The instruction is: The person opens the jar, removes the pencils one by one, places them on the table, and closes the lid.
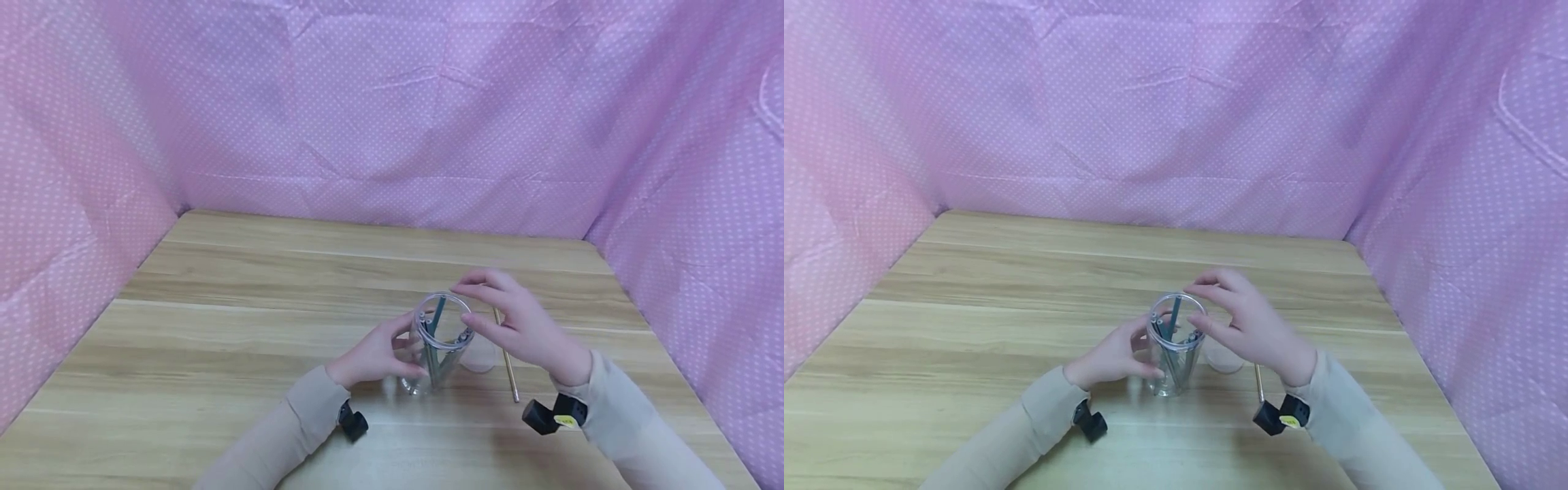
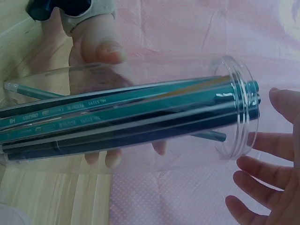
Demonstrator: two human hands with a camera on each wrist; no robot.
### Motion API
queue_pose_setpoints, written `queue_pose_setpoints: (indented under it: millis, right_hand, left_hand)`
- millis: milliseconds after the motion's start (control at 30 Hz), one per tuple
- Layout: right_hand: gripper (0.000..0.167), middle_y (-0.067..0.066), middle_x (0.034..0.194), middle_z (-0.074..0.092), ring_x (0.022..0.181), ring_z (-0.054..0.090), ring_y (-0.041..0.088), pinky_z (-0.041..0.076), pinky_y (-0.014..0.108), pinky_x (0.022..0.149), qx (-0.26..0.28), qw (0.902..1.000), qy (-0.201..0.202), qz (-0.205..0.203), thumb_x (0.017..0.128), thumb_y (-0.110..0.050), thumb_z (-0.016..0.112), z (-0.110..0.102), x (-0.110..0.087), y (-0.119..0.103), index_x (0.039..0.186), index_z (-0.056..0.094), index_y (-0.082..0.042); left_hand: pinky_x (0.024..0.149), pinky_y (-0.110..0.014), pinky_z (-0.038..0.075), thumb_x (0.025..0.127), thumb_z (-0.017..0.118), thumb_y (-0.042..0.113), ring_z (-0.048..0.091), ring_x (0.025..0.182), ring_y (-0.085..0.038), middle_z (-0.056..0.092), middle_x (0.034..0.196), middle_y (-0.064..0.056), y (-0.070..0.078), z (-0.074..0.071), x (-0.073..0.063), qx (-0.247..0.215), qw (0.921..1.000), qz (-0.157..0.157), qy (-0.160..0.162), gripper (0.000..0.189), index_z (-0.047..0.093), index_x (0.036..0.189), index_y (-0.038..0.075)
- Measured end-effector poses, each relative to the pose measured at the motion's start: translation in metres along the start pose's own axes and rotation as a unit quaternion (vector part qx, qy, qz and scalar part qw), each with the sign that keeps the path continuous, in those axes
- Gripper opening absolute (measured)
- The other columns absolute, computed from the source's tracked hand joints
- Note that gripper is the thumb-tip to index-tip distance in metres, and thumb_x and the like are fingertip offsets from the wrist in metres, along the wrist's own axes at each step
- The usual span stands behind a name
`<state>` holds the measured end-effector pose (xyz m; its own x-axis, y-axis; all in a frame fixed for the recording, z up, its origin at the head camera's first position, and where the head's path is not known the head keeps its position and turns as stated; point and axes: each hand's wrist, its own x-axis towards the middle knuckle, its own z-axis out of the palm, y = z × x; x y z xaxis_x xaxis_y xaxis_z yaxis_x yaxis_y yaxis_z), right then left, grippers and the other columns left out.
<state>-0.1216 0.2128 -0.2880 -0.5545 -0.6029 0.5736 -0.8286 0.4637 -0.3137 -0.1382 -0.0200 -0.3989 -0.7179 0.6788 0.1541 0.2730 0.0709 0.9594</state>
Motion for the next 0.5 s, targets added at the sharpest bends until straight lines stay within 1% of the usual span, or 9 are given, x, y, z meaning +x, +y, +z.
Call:
queue_pose_setpoints:
  millis: [100,167,267,367,500]
  right_hand:
    - [0.037,0.014,0.114,0.058,0.106,0.054,0.023,0.046,0.029,0.093,-0.008,0.9998,-0.013,-0.015,0.095,-0.031,0.056,-0.0005,-0.0002,-0.0034,0.115,0.065,-0.001]
    - [0.038,0.013,0.116,0.056,0.104,0.054,0.023,0.048,0.035,0.088,-0.016,0.9995,-0.02,-0.019,0.096,-0.032,0.054,-0.0009,-0.0002,-0.0048,0.116,0.064,-0.001]
    - [0.04,0.014,0.119,0.054,0.103,0.055,0.023,0.051,0.041,0.082,-0.03,0.9989,-0.034,-0.015,0.097,-0.032,0.052,-0.0009,-0.001,-0.0063,0.119,0.063,-0.001]
    - [0.042,0.015,0.122,0.053,0.105,0.054,0.025,0.051,0.042,0.08,-0.044,0.9978,-0.048,-0.007,0.098,-0.034,0.05,-0.0002,-0.0024,-0.0075,0.121,0.062,-0.001]
    - [0.043,0.017,0.124,0.053,0.11,0.052,0.027,0.051,0.042,0.079,-0.058,0.9965,-0.06,0.001,0.098,-0.035,0.05,0.0009,-0.004,-0.0093,0.125,0.06,-0.004]
  left_hand:
    - [0.108,-0.042,0.04,0.074,0.08,0.01,0.038,0.136,-0.026,0.035,0.152,-0.001,0.0,-0.0004,0.0,0.0,1.0,-0.007,0.001,0.092,0.029,0.149,0.02]
    - [0.108,-0.043,0.04,0.074,0.08,0.01,0.039,0.136,-0.027,0.035,0.152,-0.001,-0.0005,-0.0007,0.0,0.002,0.9999,-0.012,0.002,0.092,0.028,0.15,0.02]
    - [0.108,-0.045,0.04,0.075,0.08,0.011,0.04,0.135,-0.027,0.036,0.151,0.0,-0.001,-0.0007,0.0,0.004,0.9999,-0.017,0.003,0.091,0.028,0.15,0.021]
    - [0.109,-0.046,0.04,0.075,0.08,0.011,0.039,0.136,-0.027,0.037,0.15,0.0,-0.0003,-0.0002,-0.0003,0.002,0.9999,-0.013,0.001,0.091,0.028,0.15,0.02]
    - [0.109,-0.044,0.039,0.074,0.08,0.01,0.037,0.136,-0.024,0.036,0.151,0.0,0.001,0.0009,-0.001,0.001,1.0,-0.008,0.0,0.092,0.028,0.15,0.018]
